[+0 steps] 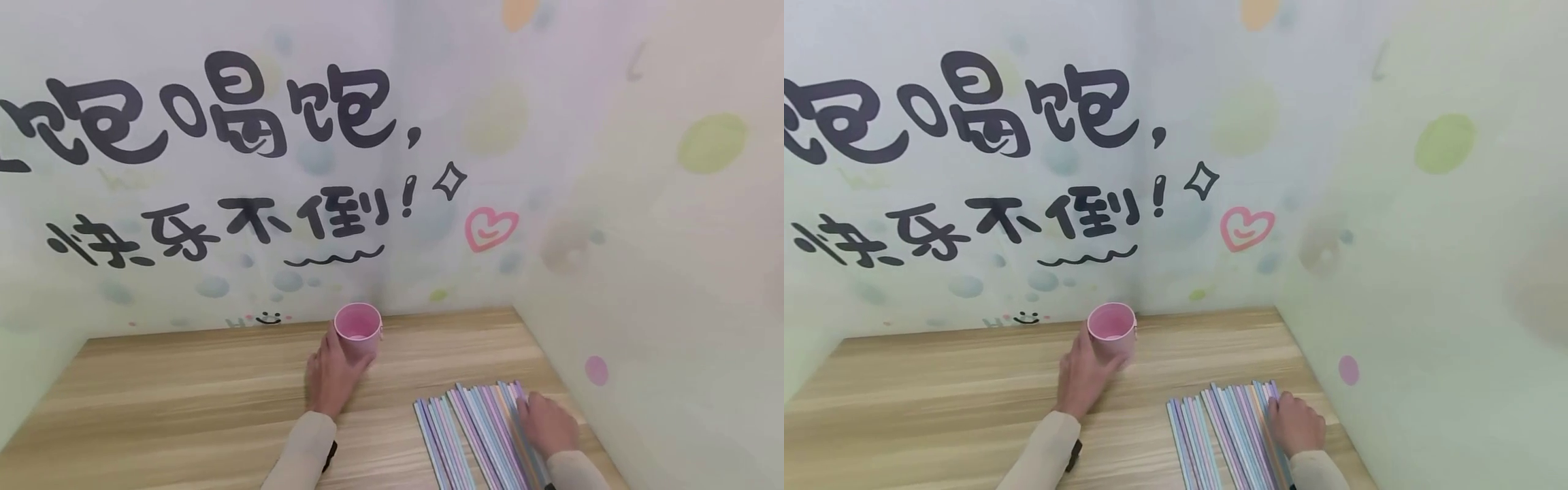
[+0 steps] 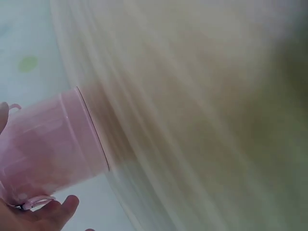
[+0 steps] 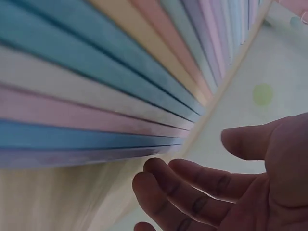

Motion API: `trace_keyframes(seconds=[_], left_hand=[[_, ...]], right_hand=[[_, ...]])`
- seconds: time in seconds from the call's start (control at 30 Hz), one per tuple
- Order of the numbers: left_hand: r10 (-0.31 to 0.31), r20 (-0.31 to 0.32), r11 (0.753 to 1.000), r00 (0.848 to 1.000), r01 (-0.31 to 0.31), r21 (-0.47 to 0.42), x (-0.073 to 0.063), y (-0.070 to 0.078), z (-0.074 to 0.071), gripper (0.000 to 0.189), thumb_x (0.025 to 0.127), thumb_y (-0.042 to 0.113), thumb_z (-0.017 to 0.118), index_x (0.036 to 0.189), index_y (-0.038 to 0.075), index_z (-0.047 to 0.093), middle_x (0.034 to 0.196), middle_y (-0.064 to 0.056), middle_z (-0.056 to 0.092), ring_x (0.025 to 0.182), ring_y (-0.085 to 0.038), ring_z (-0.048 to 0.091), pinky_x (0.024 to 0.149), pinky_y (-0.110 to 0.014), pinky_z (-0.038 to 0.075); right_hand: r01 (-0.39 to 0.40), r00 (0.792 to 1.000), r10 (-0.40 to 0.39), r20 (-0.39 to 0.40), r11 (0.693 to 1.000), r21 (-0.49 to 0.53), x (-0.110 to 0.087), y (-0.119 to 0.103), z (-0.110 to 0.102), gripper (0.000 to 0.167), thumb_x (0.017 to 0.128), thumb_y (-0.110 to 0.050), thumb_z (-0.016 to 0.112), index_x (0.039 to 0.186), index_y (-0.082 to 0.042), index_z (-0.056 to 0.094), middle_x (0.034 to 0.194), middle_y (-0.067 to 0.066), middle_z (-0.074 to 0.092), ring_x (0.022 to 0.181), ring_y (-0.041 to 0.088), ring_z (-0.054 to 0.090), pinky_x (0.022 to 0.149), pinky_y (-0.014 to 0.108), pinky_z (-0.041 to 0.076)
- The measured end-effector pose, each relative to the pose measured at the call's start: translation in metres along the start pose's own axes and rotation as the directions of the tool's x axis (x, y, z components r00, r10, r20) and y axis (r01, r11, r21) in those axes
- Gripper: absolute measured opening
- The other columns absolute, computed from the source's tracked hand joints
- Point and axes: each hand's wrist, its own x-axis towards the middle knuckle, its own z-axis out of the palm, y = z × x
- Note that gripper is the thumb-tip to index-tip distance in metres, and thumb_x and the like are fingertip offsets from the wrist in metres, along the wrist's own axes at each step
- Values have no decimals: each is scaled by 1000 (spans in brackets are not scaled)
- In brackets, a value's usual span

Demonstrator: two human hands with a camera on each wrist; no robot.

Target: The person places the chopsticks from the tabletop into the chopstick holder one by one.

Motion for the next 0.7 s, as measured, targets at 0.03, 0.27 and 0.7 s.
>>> trace_keyframes(seconds=[0.03,0.27,0.7], left_hand=[[-12,-4,1000,1000,12,-9,1,1,1,104,75,50,85,151,6,30,136,-21,54,118,-38,57,102,-58,42],[-74,-32,994,997,72,-80,9,1,9,97,75,48,84,148,12,31,135,-19,54,120,-39,55,103,-59,41],[-100,63,984,993,108,-142,-2,-2,1,100,76,48,84,153,19,28,140,-13,52,122,-37,56,97,-56,50]], right_hand=[[-7,1000,7,6,1000,7,-1,1,0,32,101,-25,49,75,-7,53,68,8,56,64,30,58,55,50,47],[-10,1000,10,-4,999,38,-8,4,5,24,97,-15,53,74,-8,52,66,7,54,59,27,55,51,44,45],[24,998,-23,-56,1000,16,-5,16,11,13,91,-6,59,78,-3,57,72,14,62,62,35,60,53,49,49]])
